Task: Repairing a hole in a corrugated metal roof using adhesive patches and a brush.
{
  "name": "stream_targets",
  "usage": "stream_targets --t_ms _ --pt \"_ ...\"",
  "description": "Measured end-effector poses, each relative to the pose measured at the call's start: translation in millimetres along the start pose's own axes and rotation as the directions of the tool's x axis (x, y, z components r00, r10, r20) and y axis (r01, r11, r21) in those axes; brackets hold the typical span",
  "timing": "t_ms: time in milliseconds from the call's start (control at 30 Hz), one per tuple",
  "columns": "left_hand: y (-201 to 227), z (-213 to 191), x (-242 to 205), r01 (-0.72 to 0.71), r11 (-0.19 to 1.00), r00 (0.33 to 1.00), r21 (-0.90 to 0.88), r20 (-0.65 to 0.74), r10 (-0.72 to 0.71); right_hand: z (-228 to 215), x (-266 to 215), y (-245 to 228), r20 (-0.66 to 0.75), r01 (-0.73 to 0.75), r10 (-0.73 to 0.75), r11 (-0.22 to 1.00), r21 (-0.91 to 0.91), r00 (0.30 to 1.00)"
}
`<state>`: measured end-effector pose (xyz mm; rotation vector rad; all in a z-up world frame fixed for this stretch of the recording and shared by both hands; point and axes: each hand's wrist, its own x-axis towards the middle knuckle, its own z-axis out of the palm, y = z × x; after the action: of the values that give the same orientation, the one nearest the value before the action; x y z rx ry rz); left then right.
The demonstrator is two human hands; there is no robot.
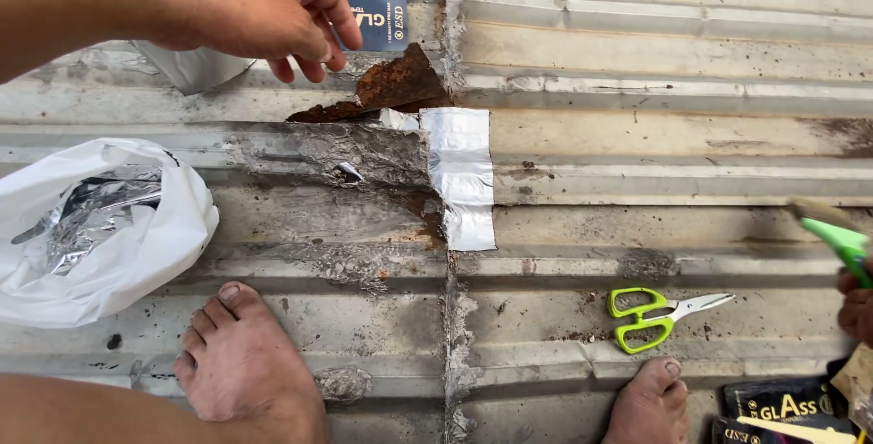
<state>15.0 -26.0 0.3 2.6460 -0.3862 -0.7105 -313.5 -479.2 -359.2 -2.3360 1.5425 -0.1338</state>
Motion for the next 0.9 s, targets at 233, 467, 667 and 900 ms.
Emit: stream_targets --t_ms 233,467,667,900 --pt "6 6 3 0.015 1.0 0.999 -0.02 0.035 -0.014 -138 100 -201 0.869 -0.261 0.256 0.953 -0.153 0.424" --pt "26 8 -6 0.026 1.0 0.998 0.012 0.048 -0.026 26 160 -76 0.813 -0.279 0.162 0.96 0.001 0.559" --pt "1 12 3 0.021 1.0 0.999 -0.02 0.032 -0.02 30 -57 11 -0.129 0.083 -0.091 0.994 -0.069 0.987" --pt "22 7 2 0.045 0.995 0.998 0.084 0.028 -0.048 65 -11 67 0.004 -0.032 0.032 0.995 0.097 0.999"
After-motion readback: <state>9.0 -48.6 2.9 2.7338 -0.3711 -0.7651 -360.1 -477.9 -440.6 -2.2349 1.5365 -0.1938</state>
